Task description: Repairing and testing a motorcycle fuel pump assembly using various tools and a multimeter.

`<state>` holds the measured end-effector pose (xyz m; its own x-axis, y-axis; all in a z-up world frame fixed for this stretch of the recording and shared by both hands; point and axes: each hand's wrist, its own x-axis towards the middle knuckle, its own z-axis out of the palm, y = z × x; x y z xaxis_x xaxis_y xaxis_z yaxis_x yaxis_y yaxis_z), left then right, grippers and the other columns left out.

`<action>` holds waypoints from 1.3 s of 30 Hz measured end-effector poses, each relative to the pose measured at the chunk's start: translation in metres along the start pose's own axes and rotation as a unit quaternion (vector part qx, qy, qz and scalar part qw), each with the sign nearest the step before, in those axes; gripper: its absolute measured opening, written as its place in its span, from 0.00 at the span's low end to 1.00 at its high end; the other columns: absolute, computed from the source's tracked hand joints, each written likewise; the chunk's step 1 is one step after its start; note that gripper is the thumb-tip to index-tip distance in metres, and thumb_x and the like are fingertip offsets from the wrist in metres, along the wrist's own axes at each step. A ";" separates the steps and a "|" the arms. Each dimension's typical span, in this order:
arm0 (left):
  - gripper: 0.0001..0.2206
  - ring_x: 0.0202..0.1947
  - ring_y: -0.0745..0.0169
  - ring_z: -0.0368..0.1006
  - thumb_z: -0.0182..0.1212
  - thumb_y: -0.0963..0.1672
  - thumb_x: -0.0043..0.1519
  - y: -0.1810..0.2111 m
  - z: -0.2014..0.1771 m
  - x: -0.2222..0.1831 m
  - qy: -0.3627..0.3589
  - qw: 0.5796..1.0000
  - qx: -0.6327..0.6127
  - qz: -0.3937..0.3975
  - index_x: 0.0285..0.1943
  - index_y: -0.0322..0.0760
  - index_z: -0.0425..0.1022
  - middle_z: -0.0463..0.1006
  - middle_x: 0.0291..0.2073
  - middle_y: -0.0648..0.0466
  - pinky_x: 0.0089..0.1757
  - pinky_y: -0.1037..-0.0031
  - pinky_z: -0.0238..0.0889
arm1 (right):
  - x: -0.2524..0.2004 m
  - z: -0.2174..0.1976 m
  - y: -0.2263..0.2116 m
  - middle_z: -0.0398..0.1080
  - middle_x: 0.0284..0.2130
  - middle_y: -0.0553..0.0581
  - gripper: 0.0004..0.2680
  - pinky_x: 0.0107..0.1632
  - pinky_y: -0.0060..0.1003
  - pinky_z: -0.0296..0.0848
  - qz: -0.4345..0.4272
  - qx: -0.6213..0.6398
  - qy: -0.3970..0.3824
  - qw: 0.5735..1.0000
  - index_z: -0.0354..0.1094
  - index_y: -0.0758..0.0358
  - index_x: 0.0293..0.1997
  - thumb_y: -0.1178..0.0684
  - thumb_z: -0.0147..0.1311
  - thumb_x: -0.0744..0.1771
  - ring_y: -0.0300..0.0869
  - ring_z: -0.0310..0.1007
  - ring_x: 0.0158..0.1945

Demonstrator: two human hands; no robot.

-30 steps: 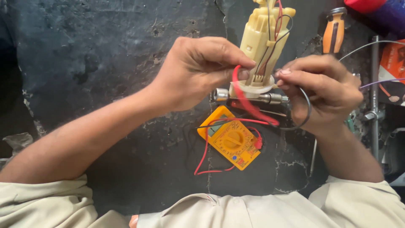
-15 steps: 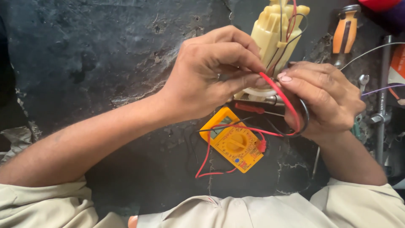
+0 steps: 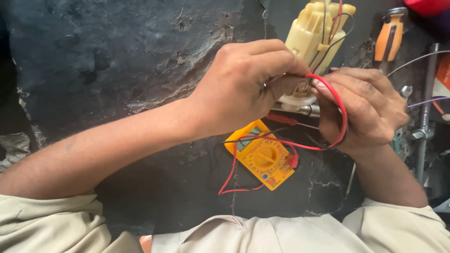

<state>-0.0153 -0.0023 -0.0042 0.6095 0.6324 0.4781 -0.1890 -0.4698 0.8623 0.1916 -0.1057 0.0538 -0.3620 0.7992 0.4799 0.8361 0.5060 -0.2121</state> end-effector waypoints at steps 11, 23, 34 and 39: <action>0.06 0.42 0.53 0.79 0.65 0.40 0.68 0.000 0.001 -0.001 0.003 0.998 0.029 0.048 0.51 0.36 0.77 0.77 0.43 0.52 0.44 0.69 0.74 | 0.002 -0.003 -0.004 0.76 0.38 0.65 0.09 0.45 0.44 0.80 0.013 -0.006 -0.013 1.000 0.69 0.71 0.45 0.71 0.65 0.65 0.57 0.80 0.40; 0.04 0.41 0.53 0.79 0.67 0.42 0.70 0.000 0.003 0.000 0.001 0.998 0.047 0.041 0.50 0.37 0.78 0.78 0.43 0.52 0.43 0.68 0.73 | 0.002 -0.003 -0.004 0.76 0.37 0.65 0.09 0.44 0.44 0.80 0.012 -0.004 -0.012 1.000 0.70 0.70 0.45 0.70 0.66 0.65 0.56 0.79 0.40; 0.06 0.41 0.53 0.79 0.68 0.41 0.69 0.000 0.003 0.000 0.007 0.998 0.049 0.045 0.52 0.36 0.78 0.79 0.43 0.52 0.43 0.68 0.73 | 0.005 -0.003 -0.004 0.75 0.36 0.66 0.09 0.44 0.45 0.80 0.006 -0.017 -0.012 1.000 0.70 0.72 0.44 0.71 0.65 0.64 0.57 0.79 0.40; 0.06 0.43 0.51 0.79 0.68 0.41 0.69 0.000 0.003 0.000 0.003 0.998 0.046 0.038 0.52 0.37 0.78 0.79 0.42 0.52 0.43 0.68 0.73 | 0.005 -0.003 -0.004 0.75 0.36 0.66 0.09 0.44 0.45 0.80 0.002 -0.012 -0.013 1.000 0.69 0.72 0.43 0.72 0.64 0.64 0.57 0.80 0.40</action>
<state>-0.0127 -0.0042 -0.0043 0.5908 0.5969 0.5428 -0.1622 -0.5712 0.8046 0.1878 -0.1042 0.0599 -0.3688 0.8090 0.4577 0.8471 0.4952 -0.1929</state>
